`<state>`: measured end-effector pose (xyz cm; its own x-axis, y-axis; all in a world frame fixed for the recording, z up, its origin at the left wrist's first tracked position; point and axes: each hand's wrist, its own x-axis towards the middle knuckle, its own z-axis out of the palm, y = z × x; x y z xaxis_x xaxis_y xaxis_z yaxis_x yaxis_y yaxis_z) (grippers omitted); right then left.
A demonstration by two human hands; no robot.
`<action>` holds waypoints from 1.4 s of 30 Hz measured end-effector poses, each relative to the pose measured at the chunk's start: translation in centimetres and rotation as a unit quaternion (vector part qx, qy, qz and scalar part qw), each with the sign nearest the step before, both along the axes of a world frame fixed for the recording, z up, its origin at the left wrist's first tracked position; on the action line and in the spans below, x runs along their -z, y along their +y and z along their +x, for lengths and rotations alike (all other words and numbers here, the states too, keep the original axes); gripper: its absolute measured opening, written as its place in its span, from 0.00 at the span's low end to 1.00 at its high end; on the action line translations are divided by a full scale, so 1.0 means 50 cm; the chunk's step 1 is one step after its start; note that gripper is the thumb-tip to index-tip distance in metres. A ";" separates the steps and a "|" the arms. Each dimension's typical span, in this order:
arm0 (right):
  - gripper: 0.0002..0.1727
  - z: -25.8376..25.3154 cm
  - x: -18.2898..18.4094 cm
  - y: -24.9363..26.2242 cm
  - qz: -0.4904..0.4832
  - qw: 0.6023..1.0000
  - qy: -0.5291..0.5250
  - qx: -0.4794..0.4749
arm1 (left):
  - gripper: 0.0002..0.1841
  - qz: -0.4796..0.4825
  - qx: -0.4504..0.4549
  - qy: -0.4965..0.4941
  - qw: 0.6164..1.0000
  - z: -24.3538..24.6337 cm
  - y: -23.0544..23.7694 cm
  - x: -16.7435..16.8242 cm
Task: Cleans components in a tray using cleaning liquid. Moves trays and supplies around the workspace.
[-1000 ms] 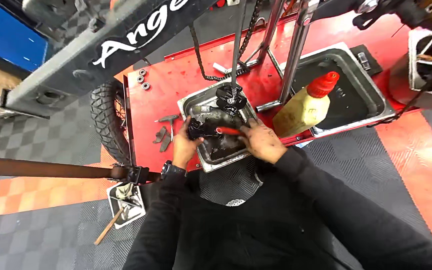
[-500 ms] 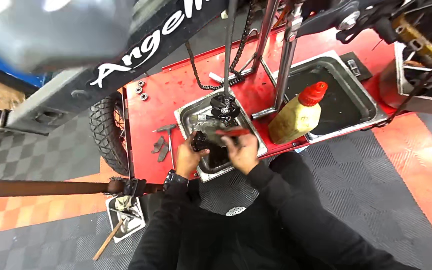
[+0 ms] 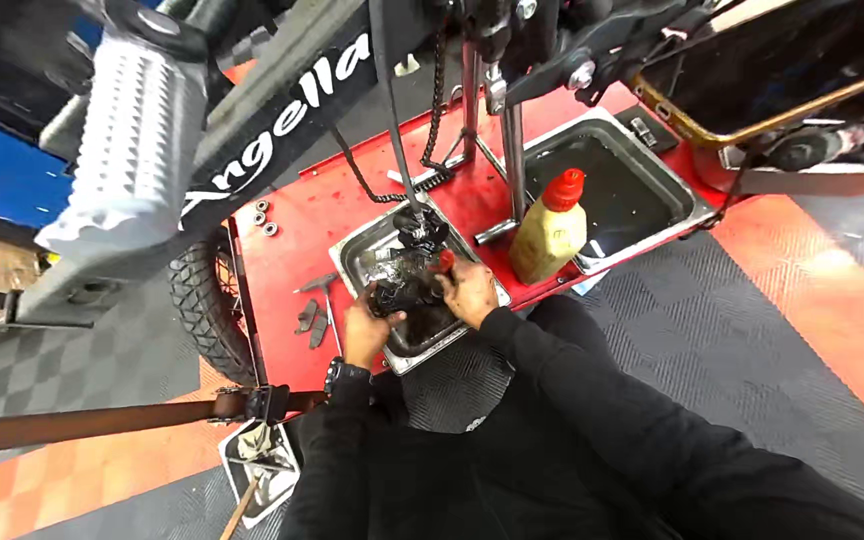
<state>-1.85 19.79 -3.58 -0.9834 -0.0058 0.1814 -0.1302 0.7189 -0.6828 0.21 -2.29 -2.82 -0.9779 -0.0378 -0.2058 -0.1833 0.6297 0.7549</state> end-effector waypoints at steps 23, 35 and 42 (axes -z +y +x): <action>0.11 0.023 -0.029 0.049 -0.070 0.994 0.060 0.057 | 0.33 -0.111 0.047 0.055 0.991 -0.008 0.026 -0.003; 0.13 0.031 0.011 0.015 -0.092 0.992 0.063 0.064 | 0.26 0.168 -0.150 -0.080 0.971 -0.017 0.040 -0.040; 0.14 -0.027 -0.038 0.045 -0.036 0.995 -0.013 0.091 | 0.20 -0.041 -0.007 -0.011 0.999 -0.060 0.069 -0.063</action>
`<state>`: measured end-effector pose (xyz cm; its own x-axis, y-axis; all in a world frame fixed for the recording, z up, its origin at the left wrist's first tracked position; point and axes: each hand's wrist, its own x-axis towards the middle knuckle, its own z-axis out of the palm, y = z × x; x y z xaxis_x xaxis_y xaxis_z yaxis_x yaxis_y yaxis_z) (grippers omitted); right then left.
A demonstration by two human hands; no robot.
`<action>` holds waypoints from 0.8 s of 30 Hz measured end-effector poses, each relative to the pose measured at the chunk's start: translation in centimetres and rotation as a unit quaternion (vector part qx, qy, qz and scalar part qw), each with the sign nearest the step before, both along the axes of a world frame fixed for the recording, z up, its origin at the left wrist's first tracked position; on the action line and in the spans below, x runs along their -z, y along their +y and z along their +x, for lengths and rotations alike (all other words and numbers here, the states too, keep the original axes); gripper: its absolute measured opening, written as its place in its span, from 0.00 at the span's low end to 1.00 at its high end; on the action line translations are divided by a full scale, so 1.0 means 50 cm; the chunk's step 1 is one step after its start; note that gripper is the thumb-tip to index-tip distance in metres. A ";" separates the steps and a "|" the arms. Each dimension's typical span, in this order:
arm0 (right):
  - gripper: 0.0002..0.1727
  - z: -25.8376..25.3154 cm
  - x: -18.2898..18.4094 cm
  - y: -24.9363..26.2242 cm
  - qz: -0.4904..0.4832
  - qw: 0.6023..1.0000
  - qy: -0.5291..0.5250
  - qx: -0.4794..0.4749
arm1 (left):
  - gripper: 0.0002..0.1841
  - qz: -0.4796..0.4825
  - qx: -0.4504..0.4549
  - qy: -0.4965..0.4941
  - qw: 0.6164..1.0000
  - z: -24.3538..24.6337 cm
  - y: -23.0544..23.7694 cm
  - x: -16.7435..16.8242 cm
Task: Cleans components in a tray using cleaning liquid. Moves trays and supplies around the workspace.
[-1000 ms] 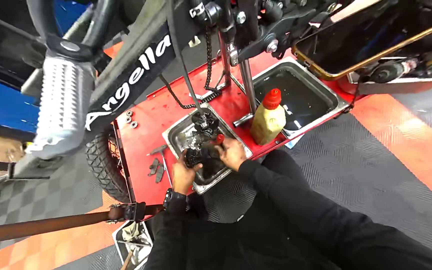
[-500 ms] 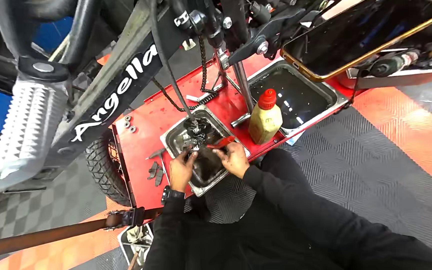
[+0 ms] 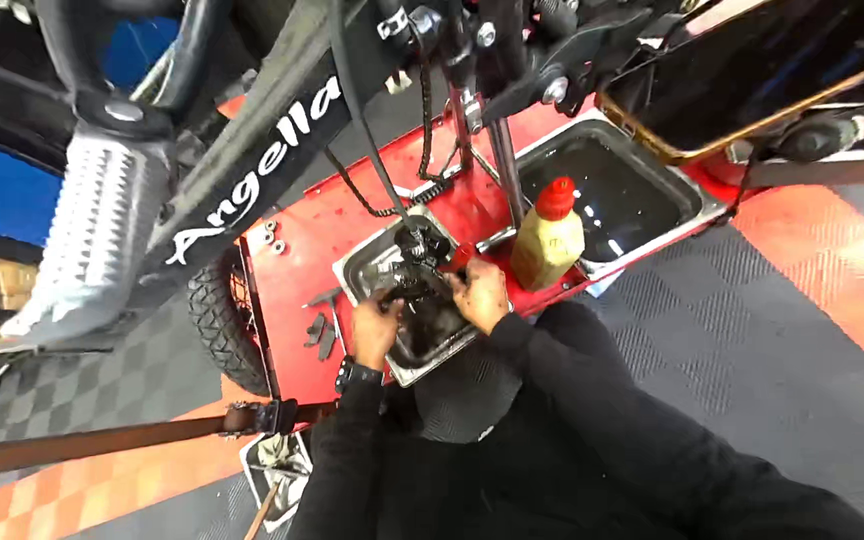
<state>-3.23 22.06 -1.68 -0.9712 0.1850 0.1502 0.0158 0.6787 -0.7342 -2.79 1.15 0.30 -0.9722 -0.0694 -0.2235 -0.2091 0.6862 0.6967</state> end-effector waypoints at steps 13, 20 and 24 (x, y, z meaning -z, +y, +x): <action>0.11 0.092 0.038 -0.010 -0.038 0.997 0.074 -0.012 | 0.21 -0.148 0.098 0.080 0.981 -0.021 -0.069 -0.025; 0.15 0.109 0.047 -0.001 0.047 0.996 -0.029 -0.072 | 0.19 -0.053 0.033 -0.046 0.997 0.020 -0.094 0.014; 0.15 0.109 0.049 0.012 0.088 0.989 -0.061 -0.107 | 0.23 -0.084 0.109 -0.068 0.988 0.008 -0.092 0.036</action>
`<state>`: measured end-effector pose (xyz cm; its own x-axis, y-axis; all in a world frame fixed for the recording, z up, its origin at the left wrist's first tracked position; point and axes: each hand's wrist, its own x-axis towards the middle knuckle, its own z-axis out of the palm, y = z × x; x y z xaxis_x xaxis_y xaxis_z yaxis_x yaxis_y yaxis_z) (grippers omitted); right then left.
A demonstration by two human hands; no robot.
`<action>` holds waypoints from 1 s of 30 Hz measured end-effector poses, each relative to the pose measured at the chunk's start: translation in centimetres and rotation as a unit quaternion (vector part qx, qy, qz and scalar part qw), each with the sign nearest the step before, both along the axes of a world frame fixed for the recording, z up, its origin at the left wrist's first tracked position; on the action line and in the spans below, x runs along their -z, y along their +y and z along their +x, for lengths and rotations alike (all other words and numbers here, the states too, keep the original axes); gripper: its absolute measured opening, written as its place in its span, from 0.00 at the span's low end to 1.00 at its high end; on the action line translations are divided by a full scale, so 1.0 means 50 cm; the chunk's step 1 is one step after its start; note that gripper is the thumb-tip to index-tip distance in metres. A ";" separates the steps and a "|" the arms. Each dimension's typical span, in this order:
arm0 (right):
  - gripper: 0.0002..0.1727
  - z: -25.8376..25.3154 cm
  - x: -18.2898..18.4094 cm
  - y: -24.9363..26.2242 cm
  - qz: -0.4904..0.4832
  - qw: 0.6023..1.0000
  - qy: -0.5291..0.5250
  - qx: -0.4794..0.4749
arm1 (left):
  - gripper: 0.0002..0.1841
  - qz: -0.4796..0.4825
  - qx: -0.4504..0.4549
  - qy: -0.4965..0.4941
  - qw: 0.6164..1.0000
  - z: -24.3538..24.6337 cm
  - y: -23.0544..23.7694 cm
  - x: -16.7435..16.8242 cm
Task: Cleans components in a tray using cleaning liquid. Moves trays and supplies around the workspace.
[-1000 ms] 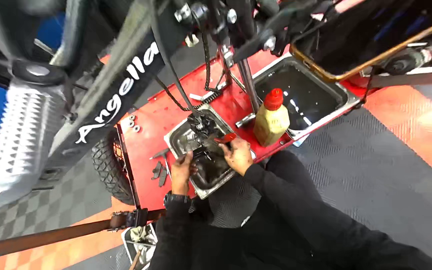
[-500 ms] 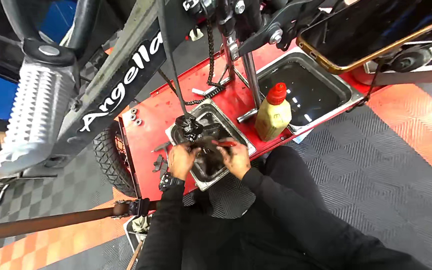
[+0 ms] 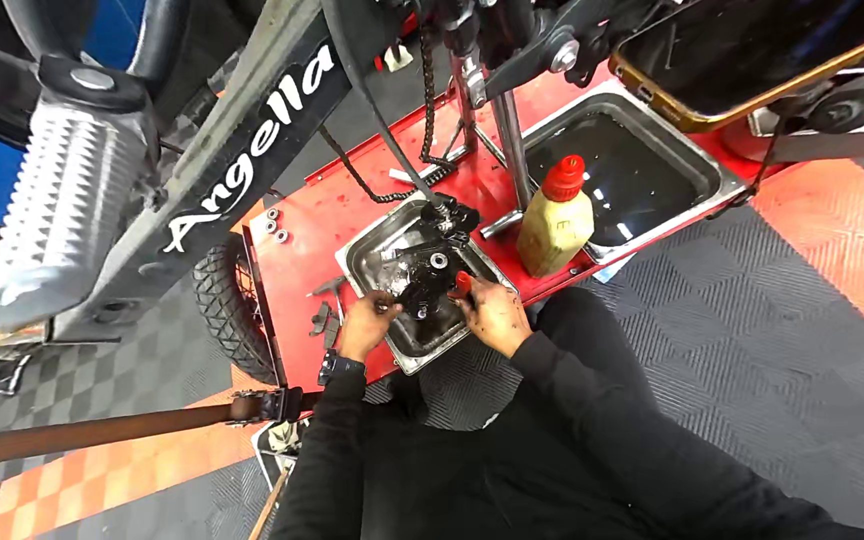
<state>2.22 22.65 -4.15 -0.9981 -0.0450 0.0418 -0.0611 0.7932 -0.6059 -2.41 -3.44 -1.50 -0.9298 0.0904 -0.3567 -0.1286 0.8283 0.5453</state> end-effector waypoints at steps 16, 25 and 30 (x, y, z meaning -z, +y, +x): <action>0.10 -0.027 -0.064 0.036 -0.098 0.983 0.109 0.106 | 0.39 -0.118 0.085 -0.108 0.983 -0.112 0.115 0.062; 0.11 -0.052 -0.073 0.013 -0.045 0.992 0.111 0.046 | 0.35 -0.129 0.032 -0.106 0.985 -0.062 0.089 0.045; 0.14 -0.076 -0.037 0.015 0.056 0.997 0.046 -0.001 | 0.38 -0.163 0.012 -0.116 0.980 -0.054 0.104 0.021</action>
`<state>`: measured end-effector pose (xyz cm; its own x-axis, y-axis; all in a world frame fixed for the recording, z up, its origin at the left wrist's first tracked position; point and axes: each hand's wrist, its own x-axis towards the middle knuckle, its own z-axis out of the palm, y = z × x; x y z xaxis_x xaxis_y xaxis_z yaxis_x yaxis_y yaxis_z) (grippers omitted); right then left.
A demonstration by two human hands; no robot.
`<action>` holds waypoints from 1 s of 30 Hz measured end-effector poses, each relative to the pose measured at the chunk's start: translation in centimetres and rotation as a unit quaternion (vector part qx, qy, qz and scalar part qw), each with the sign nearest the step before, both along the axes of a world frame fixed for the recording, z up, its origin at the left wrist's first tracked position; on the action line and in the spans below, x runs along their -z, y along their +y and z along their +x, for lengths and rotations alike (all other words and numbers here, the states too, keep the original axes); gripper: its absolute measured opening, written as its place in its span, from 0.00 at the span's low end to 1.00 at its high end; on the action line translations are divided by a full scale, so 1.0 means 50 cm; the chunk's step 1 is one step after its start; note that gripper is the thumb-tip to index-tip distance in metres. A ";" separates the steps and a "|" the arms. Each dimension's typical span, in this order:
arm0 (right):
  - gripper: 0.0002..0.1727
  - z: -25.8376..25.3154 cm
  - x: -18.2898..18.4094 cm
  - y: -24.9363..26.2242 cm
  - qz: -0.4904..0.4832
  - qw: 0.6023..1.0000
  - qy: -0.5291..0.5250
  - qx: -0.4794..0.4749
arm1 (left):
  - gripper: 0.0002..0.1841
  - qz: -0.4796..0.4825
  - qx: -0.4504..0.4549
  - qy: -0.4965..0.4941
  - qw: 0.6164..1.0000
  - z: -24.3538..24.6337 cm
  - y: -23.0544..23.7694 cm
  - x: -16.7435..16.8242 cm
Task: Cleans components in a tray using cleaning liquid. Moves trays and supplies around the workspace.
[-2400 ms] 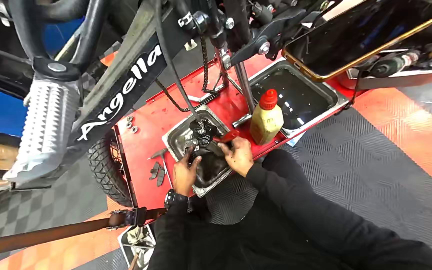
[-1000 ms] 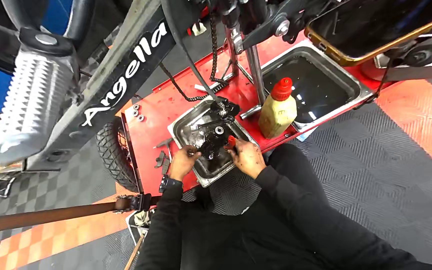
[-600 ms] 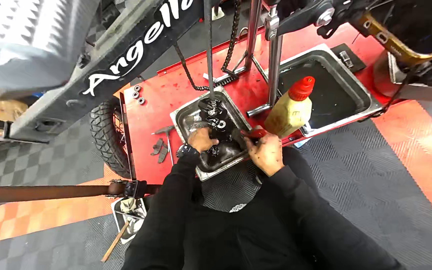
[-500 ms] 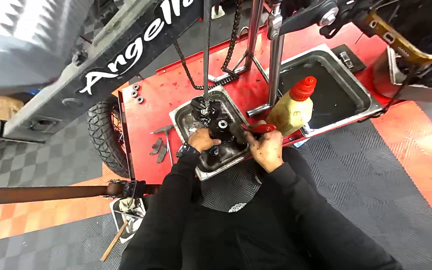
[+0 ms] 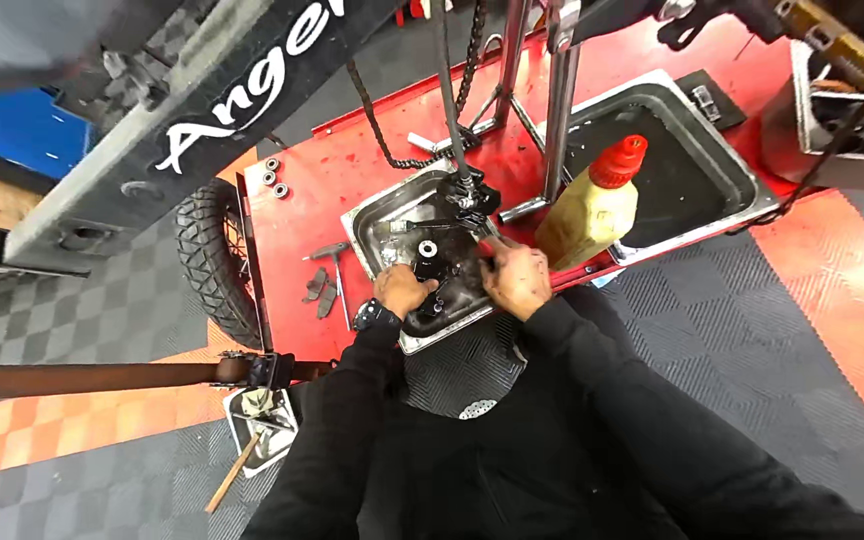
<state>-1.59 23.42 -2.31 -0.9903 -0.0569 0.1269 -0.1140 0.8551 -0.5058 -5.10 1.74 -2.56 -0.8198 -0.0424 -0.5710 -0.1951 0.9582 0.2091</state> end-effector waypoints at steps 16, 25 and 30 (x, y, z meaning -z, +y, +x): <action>0.11 0.012 0.017 -0.007 0.013 0.991 -0.025 -0.132 | 0.39 0.007 -0.019 -0.001 1.000 0.032 0.024 -0.005; 0.12 0.057 -0.033 -0.020 -0.136 0.990 -0.011 0.018 | 0.39 -0.004 -0.089 0.016 0.996 0.021 0.034 -0.008; 0.09 0.039 0.039 -0.013 -0.088 0.993 0.007 -0.084 | 0.40 -0.012 -0.120 0.034 0.992 -0.022 0.021 -0.022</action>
